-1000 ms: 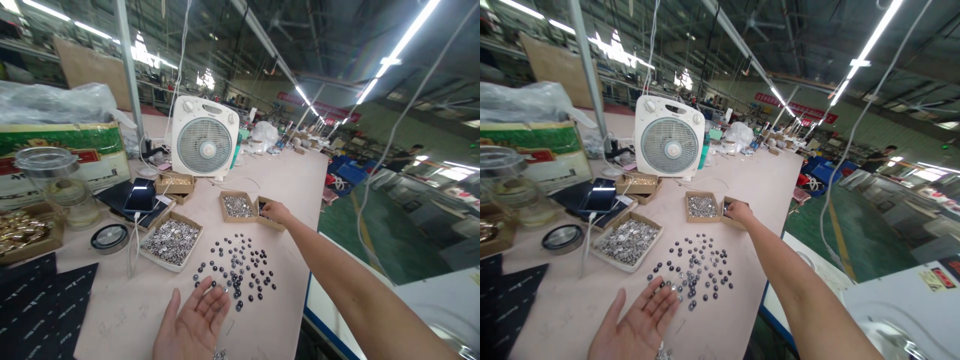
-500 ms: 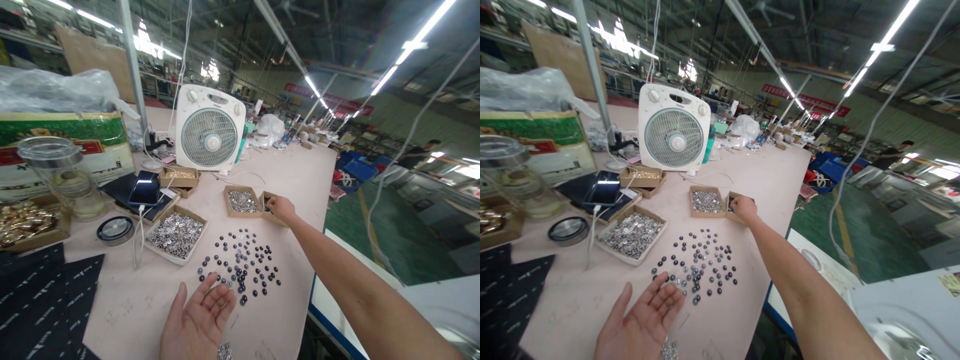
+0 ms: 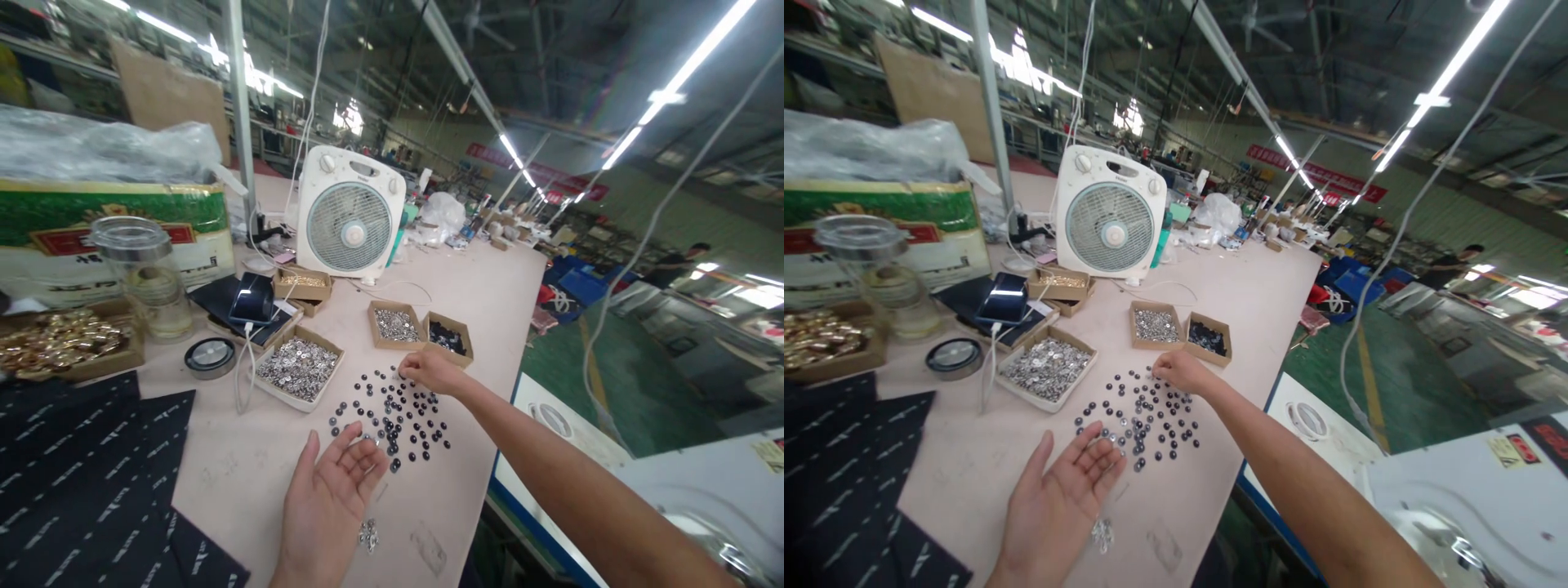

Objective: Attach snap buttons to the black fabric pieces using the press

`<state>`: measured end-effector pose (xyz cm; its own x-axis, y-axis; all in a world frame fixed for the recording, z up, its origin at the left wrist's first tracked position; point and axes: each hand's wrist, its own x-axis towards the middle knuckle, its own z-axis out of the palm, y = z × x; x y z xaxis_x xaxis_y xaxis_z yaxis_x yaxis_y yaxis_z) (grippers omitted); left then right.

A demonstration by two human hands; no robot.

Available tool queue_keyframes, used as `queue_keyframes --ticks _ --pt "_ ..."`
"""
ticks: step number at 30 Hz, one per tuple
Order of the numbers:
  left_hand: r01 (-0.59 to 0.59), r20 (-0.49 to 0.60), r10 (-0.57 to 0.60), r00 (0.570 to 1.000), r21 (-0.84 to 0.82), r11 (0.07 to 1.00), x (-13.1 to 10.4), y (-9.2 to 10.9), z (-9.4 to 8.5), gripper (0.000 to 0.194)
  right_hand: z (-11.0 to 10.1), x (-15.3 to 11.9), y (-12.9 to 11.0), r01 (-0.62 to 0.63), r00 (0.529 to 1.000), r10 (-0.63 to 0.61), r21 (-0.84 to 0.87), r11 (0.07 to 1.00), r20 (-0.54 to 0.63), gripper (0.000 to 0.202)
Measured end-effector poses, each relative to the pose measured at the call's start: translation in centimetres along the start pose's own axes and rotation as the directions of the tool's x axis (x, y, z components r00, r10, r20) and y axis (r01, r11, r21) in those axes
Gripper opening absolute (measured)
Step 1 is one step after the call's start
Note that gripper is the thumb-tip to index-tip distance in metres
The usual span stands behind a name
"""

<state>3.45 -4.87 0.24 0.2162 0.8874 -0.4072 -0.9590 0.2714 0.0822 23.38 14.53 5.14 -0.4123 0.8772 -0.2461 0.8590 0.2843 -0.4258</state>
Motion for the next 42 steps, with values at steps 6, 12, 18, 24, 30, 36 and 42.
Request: queue_keyframes --ticks 6,12,18,24,30,36,42 --pt "-0.006 0.012 0.006 1.0 -0.011 1.0 0.0 0.0 0.0 0.044 0.6 0.6 -0.8 -0.029 1.0 0.029 -0.136 0.99 -0.003 0.02" --pt "0.003 0.025 -0.003 1.0 -0.016 1.0 0.1 -0.1 -0.1 0.044 1.1 1.3 -1.1 -0.083 0.997 0.079 -0.231 0.969 -0.026 0.017" --pt "0.006 0.009 -0.005 1.0 -0.008 1.0 -0.2 0.0 0.4 0.043 1.8 1.7 -0.7 -0.15 0.987 0.127 -0.27 0.951 -0.103 0.015" --pt "0.007 0.008 -0.007 1.0 -0.006 1.0 -0.1 0.0 0.2 0.044 1.9 1.3 -0.9 -0.132 0.987 0.092 -0.327 0.936 -0.135 0.011" --pt "0.017 0.017 -0.017 1.0 -0.013 1.0 -0.1 0.0 0.2 0.043 1.6 1.2 -1.0 -0.072 0.995 0.045 -0.325 0.943 -0.089 0.014" --pt "0.023 0.021 -0.022 1.0 -0.01 1.0 -0.1 0.1 0.3 0.042 0.1 0.5 -1.0 -0.09 0.991 0.073 -0.161 0.983 -0.111 0.02" --pt "0.029 0.019 -0.029 0.999 -0.005 1.0 -0.2 0.0 0.5 0.041 -0.7 -0.3 -1.1 -0.153 0.98 0.146 -0.041 0.987 -0.138 0.022"
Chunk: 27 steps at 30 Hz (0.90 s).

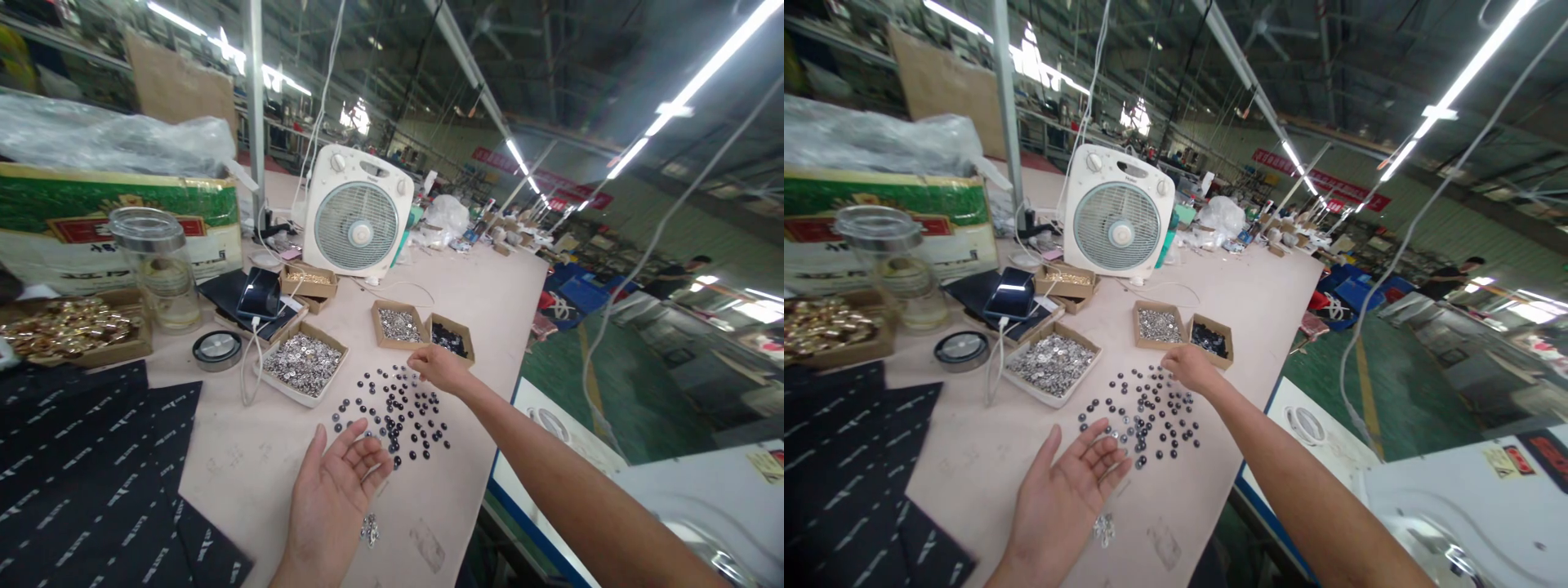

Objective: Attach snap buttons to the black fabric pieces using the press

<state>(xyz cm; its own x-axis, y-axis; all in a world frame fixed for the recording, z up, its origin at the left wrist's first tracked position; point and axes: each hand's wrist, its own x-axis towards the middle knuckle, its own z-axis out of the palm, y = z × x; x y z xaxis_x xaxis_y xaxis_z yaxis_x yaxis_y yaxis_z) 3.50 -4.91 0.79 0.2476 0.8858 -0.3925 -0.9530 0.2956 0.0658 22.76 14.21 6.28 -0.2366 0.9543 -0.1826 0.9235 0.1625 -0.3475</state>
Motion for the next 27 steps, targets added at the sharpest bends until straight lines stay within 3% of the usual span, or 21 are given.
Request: queue_keyframes --ticks 16,27 --pt "-0.008 -0.017 0.008 1.0 0.008 1.0 -0.1 0.1 0.0 0.043 2.5 1.1 -1.0 0.041 0.997 -0.036 -0.076 0.996 0.067 0.023" --pt "-0.008 -0.004 0.008 1.0 0.012 1.0 0.0 0.1 -0.1 0.045 3.8 2.2 -0.1 0.055 0.998 -0.057 -0.196 0.979 -0.001 0.024"
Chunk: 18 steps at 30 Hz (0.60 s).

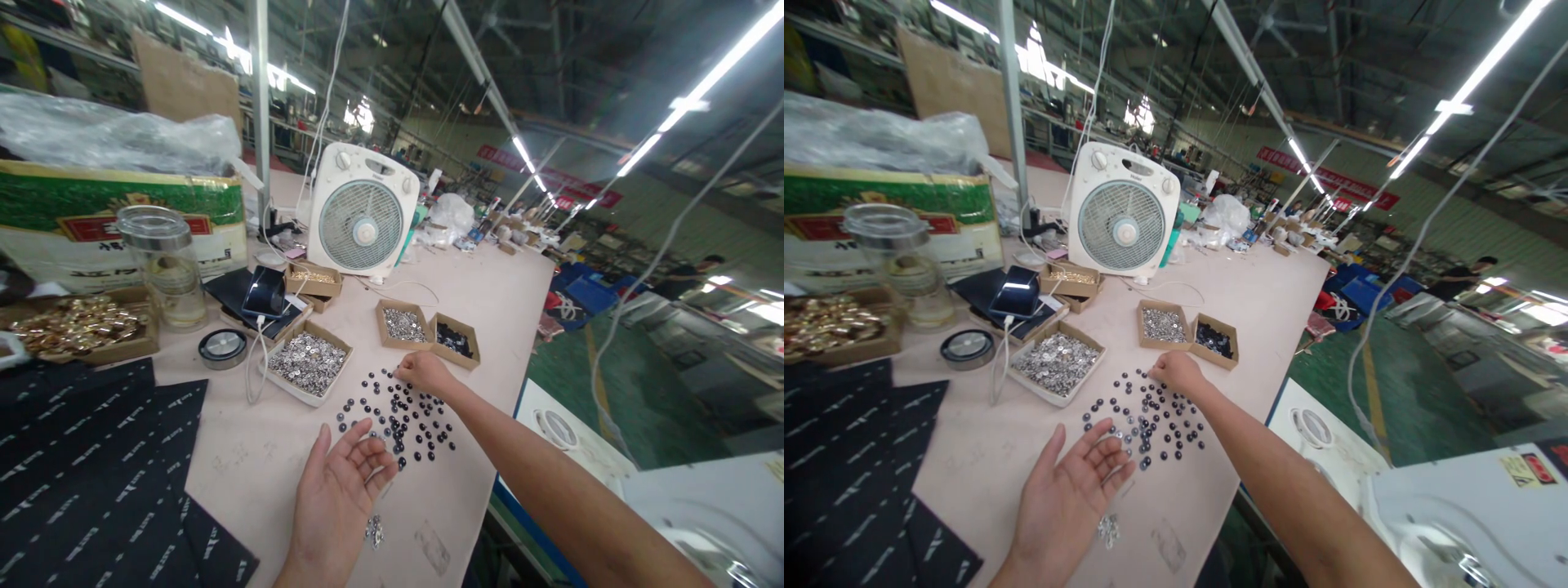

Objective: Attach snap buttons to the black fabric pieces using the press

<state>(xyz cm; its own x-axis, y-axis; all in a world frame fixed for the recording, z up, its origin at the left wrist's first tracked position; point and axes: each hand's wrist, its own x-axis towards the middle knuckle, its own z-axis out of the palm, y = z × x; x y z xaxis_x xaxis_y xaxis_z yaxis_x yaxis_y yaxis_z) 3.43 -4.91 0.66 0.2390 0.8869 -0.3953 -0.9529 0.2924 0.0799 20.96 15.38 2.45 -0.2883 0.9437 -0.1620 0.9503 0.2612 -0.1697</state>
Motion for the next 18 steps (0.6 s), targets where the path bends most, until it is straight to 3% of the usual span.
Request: queue_keyframes --ticks 8,18 --pt "0.001 -0.001 -0.001 1.0 -0.004 1.0 -0.07 0.07 0.18 0.043 -0.18 -0.41 -0.43 -0.06 0.997 0.063 0.053 0.997 -0.049 0.021" --pt "0.007 -0.006 -0.007 1.0 0.004 1.0 0.11 -0.04 -0.27 0.045 -0.64 -0.63 -0.29 -0.02 1.0 0.021 0.058 0.998 -0.016 0.027"
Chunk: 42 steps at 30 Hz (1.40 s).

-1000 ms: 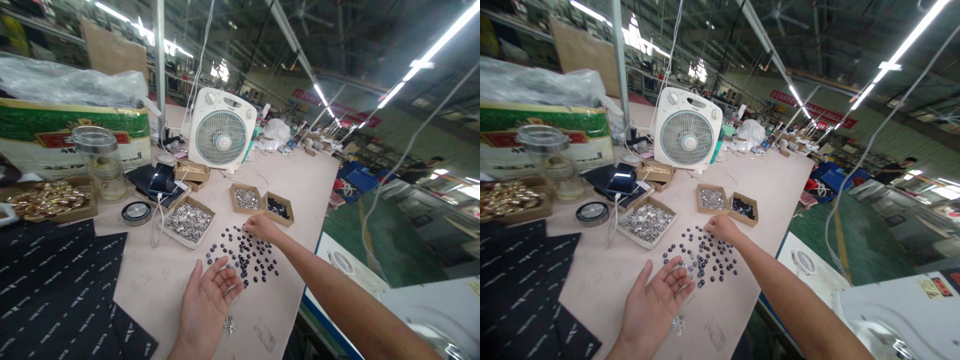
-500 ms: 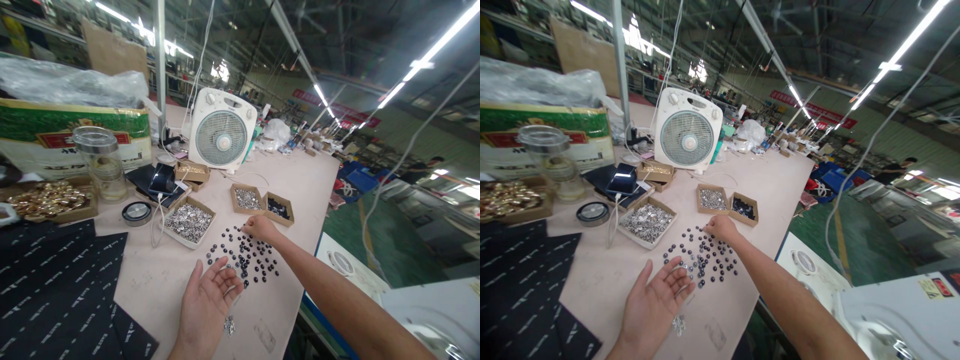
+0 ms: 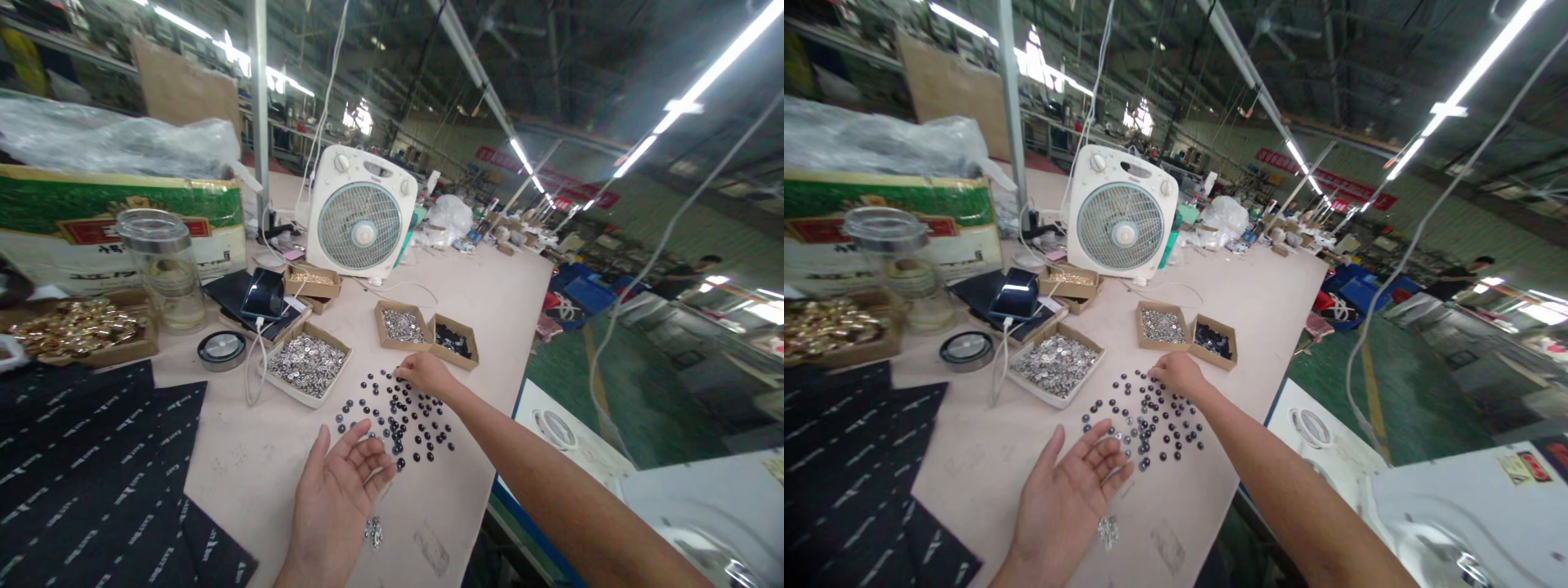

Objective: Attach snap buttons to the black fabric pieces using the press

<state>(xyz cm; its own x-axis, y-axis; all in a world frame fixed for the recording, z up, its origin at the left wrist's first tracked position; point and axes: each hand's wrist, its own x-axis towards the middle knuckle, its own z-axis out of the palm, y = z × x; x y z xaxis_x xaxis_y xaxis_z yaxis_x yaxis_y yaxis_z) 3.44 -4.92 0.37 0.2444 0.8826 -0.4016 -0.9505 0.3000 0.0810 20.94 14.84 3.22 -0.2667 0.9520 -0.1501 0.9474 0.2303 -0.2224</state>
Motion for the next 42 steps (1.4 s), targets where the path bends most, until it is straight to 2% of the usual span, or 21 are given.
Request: queue_keyframes --ticks 5,9,12,16,18,21,24,27,30,32,35,37,38,40,42 --pt "-0.003 -0.011 0.003 1.0 -0.004 1.0 0.1 0.1 0.1 0.044 -1.4 -0.7 -0.2 -0.001 0.998 0.01 0.125 0.992 -0.067 0.022" --pt "-0.011 -0.015 0.011 1.0 0.002 1.0 -0.1 0.3 0.3 0.044 -2.8 -2.8 0.2 0.004 0.99 0.042 0.331 0.944 -0.132 0.026" --pt "-0.023 -0.018 0.024 1.0 0.027 0.999 -0.2 0.3 0.2 0.044 -4.3 -4.3 1.2 0.019 0.972 0.078 0.409 0.913 -0.22 0.023" --pt "-0.055 -0.027 0.057 0.998 0.069 0.996 -0.2 0.4 -0.1 0.044 -7.5 -3.8 2.9 -0.01 0.898 0.163 0.354 0.935 -0.408 0.018" --pt "-0.071 -0.025 0.074 0.997 0.085 0.994 -0.3 0.5 -0.1 0.044 -9.4 -2.7 3.9 -0.076 0.871 0.206 0.292 0.953 -0.446 0.022" --pt "-0.097 -0.025 0.1 0.995 0.1 0.99 -0.4 0.9 -0.1 0.044 -11.7 -0.9 5.4 -0.108 0.859 0.202 0.219 0.97 -0.47 0.031" --pt "-0.13 -0.033 0.134 0.99 0.107 0.986 -0.4 1.4 -0.2 0.047 -12.7 -0.1 6.4 -0.13 0.84 0.215 0.2 0.971 -0.498 0.029" --pt "-0.165 -0.033 0.169 0.985 0.099 0.981 -0.4 1.8 -0.2 0.049 -12.6 -0.8 6.9 -0.139 0.817 0.227 0.202 0.97 -0.53 0.025" --pt "-0.172 -0.018 0.175 0.984 0.098 0.98 -0.4 1.9 -0.3 0.049 -11.0 -3.3 6.9 -0.116 0.809 0.225 0.226 0.967 -0.543 0.026" --pt "-0.174 0.001 0.175 0.985 0.102 0.979 -0.4 1.8 -0.4 0.048 -8.8 -6.3 6.5 -0.087 0.816 0.236 0.293 0.952 -0.528 0.028" --pt "-0.189 0.026 0.187 0.982 0.122 0.974 -0.3 1.7 -0.5 0.049 -3.3 -12.9 4.9 -0.002 0.839 0.313 0.573 0.819 -0.445 0.031" --pt "-0.199 0.04 0.195 0.98 0.143 0.969 -0.3 1.5 -0.5 0.05 1.1 -18.3 3.1 -0.049 0.849 0.396 0.694 0.718 -0.35 0.033" --pt "-0.204 0.049 0.199 0.979 0.156 0.966 -0.3 1.4 -0.5 0.05 3.1 -21.1 2.0 -0.072 0.872 0.393 0.72 0.691 -0.29 0.033" --pt "-0.213 0.077 0.202 0.976 0.183 0.96 -0.4 1.2 -0.5 0.049 6.8 -26.0 -0.3 -0.061 0.912 0.33 0.715 0.696 -0.244 0.031" --pt "-0.231 0.119 0.209 0.971 0.206 0.951 -0.5 0.9 -0.5 0.05 9.4 -29.6 -2.7 0.08 0.926 0.195 0.675 0.734 -0.322 0.027"
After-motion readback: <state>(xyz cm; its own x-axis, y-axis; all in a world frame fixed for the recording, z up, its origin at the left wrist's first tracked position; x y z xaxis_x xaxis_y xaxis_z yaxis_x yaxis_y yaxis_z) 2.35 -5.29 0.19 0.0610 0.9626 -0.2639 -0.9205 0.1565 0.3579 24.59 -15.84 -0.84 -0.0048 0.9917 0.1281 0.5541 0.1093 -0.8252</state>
